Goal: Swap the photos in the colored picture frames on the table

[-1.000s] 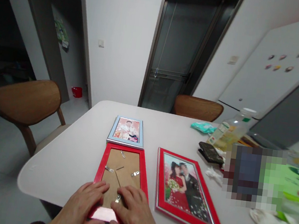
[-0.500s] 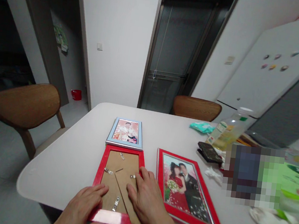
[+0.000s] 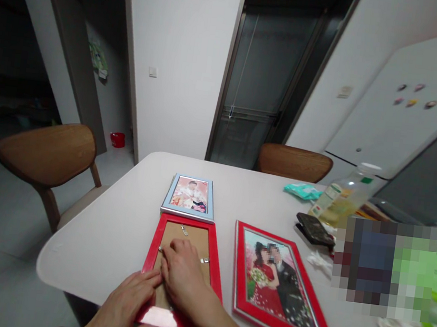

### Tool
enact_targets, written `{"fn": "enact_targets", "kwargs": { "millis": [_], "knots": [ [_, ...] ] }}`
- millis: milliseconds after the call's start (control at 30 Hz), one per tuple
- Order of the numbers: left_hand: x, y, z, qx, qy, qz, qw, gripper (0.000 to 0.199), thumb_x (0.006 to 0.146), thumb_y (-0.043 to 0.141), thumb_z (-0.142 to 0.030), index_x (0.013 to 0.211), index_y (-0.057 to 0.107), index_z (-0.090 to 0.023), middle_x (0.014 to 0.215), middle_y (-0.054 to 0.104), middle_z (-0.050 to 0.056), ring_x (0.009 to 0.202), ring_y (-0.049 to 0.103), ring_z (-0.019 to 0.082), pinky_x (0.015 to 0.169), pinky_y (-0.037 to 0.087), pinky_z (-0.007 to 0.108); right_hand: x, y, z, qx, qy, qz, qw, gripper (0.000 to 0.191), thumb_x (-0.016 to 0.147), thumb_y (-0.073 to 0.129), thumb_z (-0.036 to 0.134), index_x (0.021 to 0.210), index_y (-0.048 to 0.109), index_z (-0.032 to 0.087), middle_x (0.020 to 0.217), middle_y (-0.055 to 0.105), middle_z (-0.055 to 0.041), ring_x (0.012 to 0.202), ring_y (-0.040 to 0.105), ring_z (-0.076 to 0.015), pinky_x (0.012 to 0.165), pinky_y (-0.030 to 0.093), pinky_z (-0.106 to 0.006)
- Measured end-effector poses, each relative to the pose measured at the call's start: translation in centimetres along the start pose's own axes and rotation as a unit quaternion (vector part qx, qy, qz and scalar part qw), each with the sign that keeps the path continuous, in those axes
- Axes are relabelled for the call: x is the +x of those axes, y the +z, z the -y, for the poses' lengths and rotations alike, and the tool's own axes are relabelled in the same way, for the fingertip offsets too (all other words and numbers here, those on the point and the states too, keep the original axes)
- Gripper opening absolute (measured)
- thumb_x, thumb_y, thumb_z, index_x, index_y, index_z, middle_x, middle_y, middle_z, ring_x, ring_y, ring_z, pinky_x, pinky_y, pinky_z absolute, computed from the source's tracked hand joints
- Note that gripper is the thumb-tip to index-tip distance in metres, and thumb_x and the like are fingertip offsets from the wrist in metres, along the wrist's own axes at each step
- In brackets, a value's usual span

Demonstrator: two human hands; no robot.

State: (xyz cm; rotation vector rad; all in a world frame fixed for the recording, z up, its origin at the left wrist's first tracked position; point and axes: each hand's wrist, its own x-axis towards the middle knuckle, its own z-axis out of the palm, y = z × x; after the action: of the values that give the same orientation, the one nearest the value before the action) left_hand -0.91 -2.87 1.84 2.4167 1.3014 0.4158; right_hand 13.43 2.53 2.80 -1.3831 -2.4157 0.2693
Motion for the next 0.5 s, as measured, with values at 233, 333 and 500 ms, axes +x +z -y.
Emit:
{"fn": "enact_targets", "kwargs": {
  "millis": [233, 333, 500],
  "knots": [
    [-0.1, 0.1, 0.3, -0.029, 0.009, -0.03, 0.999, 0.032, 0.058, 0.069, -0.029, 0.085, 0.058, -0.016, 0.117, 0.053, 0.011, 0.11, 0.044, 0.028, 0.095, 0.031, 0.048, 1.9, 1.3, -0.5, -0.012, 0.012, -0.012, 1.0, 0.02, 0.08, 0.041, 0.022, 0.072, 0.059, 0.017, 0.077, 0.055, -0.005, 0.076, 0.047, -0.0142, 0.068, 0.034, -0.024],
    [-0.1, 0.4, 0.7, -0.021, 0.031, -0.043, 0.998, 0.032, 0.06, 0.067, -0.035, 0.084, 0.058, -0.016, 0.115, 0.054, 0.012, 0.108, 0.046, 0.029, 0.093, 0.033, 0.048, 2.5, 1.4, -0.7, 0.003, 0.057, -0.022, 0.998, 0.022, 0.079, 0.042, 0.019, 0.066, 0.059, 0.016, 0.073, 0.055, -0.0053, 0.07, 0.048, -0.013, 0.063, 0.034, -0.022],
    [0.1, 1.4, 1.9, 0.004, 0.073, -0.073, 0.995, 0.037, 0.063, 0.063, -0.043, 0.088, 0.056, -0.016, 0.113, 0.056, 0.012, 0.106, 0.048, 0.029, 0.089, 0.037, 0.048, 2.7, 2.2, -0.3, 0.044, 0.053, -0.031, 0.997, 0.024, 0.077, 0.041, 0.015, 0.061, 0.06, 0.015, 0.069, 0.056, -0.0044, 0.063, 0.048, -0.0115, 0.058, 0.034, -0.022]
  ]
}}
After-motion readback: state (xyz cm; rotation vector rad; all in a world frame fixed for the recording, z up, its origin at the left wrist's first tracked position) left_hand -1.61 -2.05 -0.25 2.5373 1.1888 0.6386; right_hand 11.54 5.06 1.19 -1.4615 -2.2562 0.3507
